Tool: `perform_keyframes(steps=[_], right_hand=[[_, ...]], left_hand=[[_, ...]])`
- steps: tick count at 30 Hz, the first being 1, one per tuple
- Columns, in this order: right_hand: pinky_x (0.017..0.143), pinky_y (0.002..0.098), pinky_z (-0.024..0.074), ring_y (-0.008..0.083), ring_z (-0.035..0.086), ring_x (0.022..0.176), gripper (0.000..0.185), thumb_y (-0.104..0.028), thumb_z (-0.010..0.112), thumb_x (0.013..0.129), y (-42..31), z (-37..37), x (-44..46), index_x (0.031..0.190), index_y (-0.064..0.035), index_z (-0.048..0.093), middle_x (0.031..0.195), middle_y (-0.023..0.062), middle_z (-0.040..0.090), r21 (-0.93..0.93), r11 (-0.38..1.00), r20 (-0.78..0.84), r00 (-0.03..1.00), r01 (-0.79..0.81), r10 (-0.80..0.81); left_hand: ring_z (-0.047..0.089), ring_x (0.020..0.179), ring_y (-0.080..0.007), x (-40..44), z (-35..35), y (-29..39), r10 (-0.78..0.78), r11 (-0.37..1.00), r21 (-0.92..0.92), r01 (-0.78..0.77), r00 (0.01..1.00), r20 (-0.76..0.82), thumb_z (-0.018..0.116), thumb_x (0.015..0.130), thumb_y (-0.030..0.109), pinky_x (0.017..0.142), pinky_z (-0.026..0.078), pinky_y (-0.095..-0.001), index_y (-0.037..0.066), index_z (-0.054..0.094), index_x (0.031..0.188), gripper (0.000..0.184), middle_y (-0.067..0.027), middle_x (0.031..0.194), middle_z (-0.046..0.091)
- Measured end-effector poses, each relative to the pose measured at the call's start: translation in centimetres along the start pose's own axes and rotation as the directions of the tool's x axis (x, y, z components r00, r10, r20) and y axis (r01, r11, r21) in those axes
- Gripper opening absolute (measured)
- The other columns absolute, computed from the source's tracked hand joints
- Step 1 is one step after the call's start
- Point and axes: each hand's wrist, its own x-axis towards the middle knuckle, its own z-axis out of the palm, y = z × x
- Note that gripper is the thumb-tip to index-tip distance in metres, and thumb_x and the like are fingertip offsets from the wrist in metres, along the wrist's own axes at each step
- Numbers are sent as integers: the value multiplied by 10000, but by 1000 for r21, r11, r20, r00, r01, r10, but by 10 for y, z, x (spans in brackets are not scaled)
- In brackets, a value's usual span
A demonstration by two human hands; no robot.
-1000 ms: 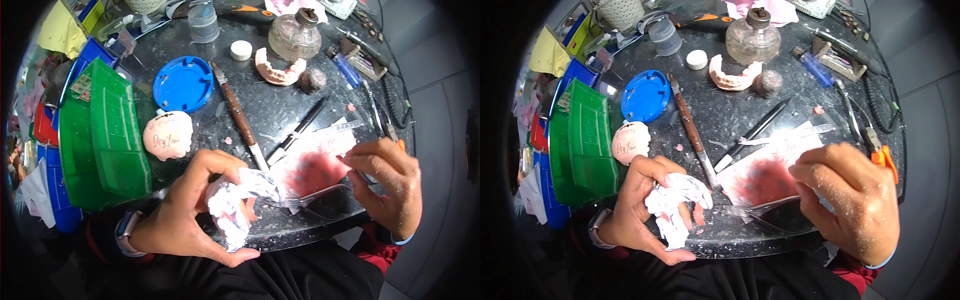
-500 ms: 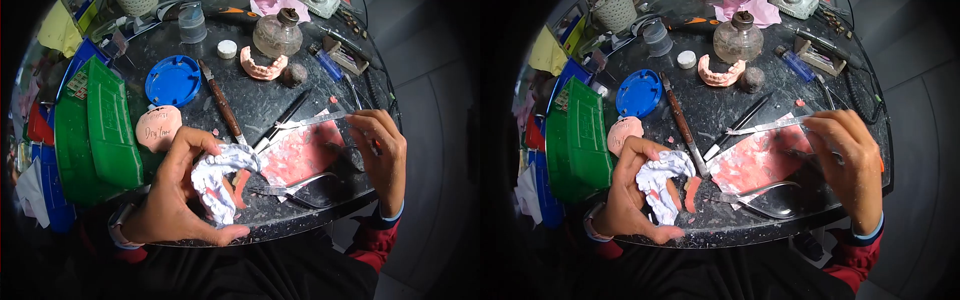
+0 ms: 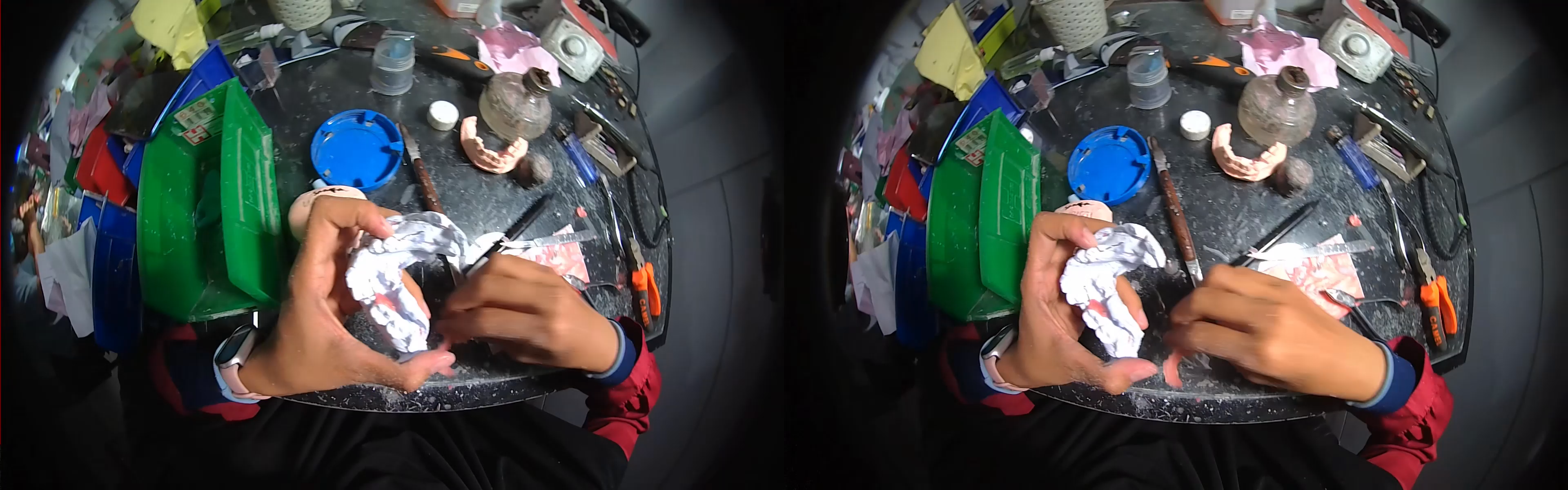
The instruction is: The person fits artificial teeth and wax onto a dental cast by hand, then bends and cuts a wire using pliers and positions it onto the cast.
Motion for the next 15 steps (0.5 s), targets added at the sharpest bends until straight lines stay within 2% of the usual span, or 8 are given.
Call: perform_keyframes(steps=[1,2,5,8,13,14,15], right_hand=[[638,280,455,203,577,800,207,-98,641,677,-3,-4,2,870,-26,665,916,64,613,69,998,-64,998,4,1],[606,280,455,204,582,709,198,-70,695,645,-11,-9,8,839,-38,685,833,69,637,101,995,-204,979,22,-1],[575,276,458,178,587,684,224,-103,809,628,-15,-15,19,790,-39,668,776,47,631,-196,981,-381,920,14,-89],[577,290,468,204,598,686,295,-79,822,606,-2,-3,22,846,-28,657,756,60,618,-278,960,-390,910,31,-143],[615,313,510,230,623,724,308,-15,818,592,2,11,26,854,-17,656,769,90,621,-239,970,-417,899,37,-137],[616,313,512,230,625,730,308,-7,817,588,2,13,26,851,-17,656,772,91,620,-223,974,-426,895,35,-129],[618,313,514,229,626,737,309,1,817,584,2,15,26,848,-16,656,774,93,619,-207,978,-435,892,32,-122]], left_hand=[[603,794,-160,1,-2,1,-14,999,53,13,1000,21,894,454,64,614,536,-250,61,268,1130,921,-163,1109,435],[598,811,-163,-1,-2,0,-41,996,81,40,999,6,901,455,71,618,540,-255,64,270,1130,924,-164,1112,436],[588,846,-168,-4,0,-4,-8,982,187,2,999,32,913,460,90,634,544,-260,73,272,1131,928,-168,1114,442],[578,869,-171,-4,0,0,-22,963,268,-2,996,88,915,466,99,639,543,-257,82,275,1131,924,-172,1111,447],[517,993,-205,-3,-1,0,32,918,390,-73,994,109,916,479,136,814,460,-318,75,304,1118,887,-172,1108,444],[495,1013,-209,-4,0,1,35,926,372,-66,995,89,916,483,148,870,409,-334,72,312,1112,875,-172,1105,437],[494,1006,-205,-4,0,1,28,925,376,-60,995,91,915,485,144,862,412,-331,73,310,1113,875,-172,1104,435]])
